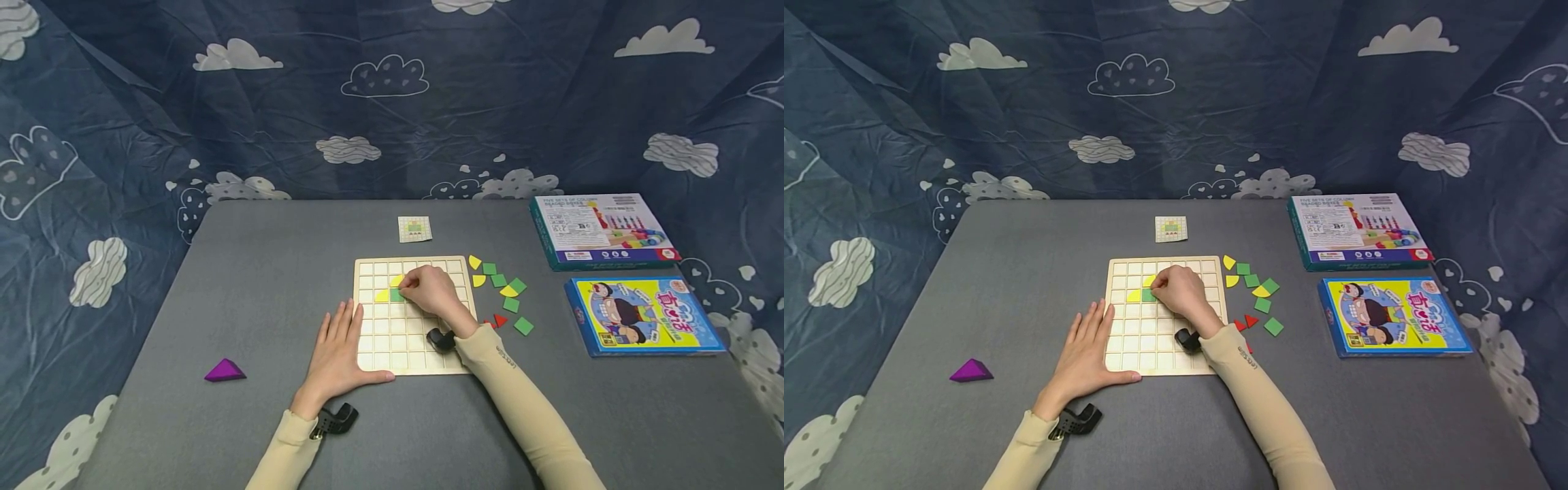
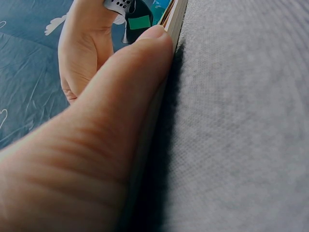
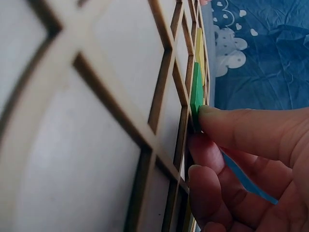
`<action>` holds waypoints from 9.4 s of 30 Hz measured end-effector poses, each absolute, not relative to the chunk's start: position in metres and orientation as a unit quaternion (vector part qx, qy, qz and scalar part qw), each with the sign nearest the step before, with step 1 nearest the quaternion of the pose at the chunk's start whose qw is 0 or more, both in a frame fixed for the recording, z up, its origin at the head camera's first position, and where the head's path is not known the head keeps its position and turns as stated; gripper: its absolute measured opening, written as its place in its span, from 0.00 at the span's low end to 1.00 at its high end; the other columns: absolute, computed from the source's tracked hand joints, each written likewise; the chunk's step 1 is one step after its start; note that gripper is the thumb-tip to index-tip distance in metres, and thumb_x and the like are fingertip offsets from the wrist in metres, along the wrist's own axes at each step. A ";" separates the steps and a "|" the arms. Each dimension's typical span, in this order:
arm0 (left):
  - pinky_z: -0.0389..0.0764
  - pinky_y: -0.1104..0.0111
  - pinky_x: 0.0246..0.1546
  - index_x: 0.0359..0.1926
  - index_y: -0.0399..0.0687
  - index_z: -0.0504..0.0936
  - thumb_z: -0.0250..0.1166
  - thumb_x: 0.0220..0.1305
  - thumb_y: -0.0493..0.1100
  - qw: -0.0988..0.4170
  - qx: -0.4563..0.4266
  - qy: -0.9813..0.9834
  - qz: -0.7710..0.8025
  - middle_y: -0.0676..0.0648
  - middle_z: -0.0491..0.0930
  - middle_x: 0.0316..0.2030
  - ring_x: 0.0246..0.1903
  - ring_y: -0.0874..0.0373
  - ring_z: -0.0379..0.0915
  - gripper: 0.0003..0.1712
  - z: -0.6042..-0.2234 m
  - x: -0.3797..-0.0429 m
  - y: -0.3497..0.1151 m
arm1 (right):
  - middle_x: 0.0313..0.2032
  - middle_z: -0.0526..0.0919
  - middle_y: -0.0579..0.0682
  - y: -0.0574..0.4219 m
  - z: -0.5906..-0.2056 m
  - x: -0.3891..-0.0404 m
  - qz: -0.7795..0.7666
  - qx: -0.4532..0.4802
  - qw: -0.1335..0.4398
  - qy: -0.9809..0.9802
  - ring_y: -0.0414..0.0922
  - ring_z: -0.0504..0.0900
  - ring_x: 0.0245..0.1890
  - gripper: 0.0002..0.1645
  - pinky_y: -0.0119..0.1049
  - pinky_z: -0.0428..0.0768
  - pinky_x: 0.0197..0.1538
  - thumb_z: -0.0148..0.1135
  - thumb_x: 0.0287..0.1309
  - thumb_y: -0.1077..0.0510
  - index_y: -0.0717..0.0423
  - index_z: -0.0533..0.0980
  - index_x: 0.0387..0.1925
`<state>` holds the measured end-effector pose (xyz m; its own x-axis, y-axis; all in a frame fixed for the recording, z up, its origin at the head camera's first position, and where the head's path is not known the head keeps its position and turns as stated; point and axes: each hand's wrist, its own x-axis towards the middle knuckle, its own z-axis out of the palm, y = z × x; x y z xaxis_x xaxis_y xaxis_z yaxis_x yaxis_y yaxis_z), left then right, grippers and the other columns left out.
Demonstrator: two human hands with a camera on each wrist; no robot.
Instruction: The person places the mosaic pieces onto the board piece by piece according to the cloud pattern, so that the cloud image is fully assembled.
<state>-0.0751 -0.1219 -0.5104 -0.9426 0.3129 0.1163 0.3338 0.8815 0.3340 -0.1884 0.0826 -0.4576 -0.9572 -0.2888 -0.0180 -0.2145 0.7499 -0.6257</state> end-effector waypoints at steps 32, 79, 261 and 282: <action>0.34 0.56 0.68 0.74 0.40 0.43 0.59 0.36 0.84 0.025 -0.168 -0.969 -0.181 0.38 0.42 0.72 0.72 0.48 0.31 0.76 -0.509 -0.075 -0.122 | 0.30 0.82 0.52 0.184 -0.460 -0.196 -0.391 -0.031 -0.071 0.917 0.47 0.72 0.21 0.10 0.42 0.69 0.18 0.65 0.57 0.55 0.58 0.83 0.36; 0.34 0.55 0.68 0.74 0.40 0.43 0.59 0.36 0.84 0.031 -0.171 -0.967 -0.184 0.38 0.42 0.73 0.72 0.48 0.31 0.76 -0.512 -0.075 -0.122 | 0.40 0.75 0.60 0.233 -0.471 -0.220 -0.319 -0.004 0.050 0.946 0.55 0.71 0.39 0.16 0.47 0.70 0.40 0.65 0.57 0.56 0.63 0.76 0.43; 0.34 0.55 0.68 0.74 0.38 0.44 0.61 0.36 0.83 0.028 -0.168 -0.969 -0.180 0.38 0.43 0.72 0.71 0.47 0.32 0.76 -0.511 -0.076 -0.122 | 0.34 0.78 0.58 0.243 -0.463 -0.193 -0.278 -0.059 0.045 0.958 0.55 0.66 0.39 0.13 0.53 0.61 0.45 0.70 0.52 0.58 0.61 0.78 0.36; 0.34 0.55 0.68 0.74 0.39 0.44 0.61 0.36 0.82 0.022 -0.166 -0.969 -0.180 0.38 0.42 0.73 0.72 0.48 0.31 0.76 -0.510 -0.076 -0.122 | 0.29 0.79 0.53 0.202 -0.458 -0.178 -0.355 -0.089 0.005 0.931 0.47 0.69 0.24 0.09 0.38 0.65 0.27 0.68 0.54 0.60 0.61 0.79 0.36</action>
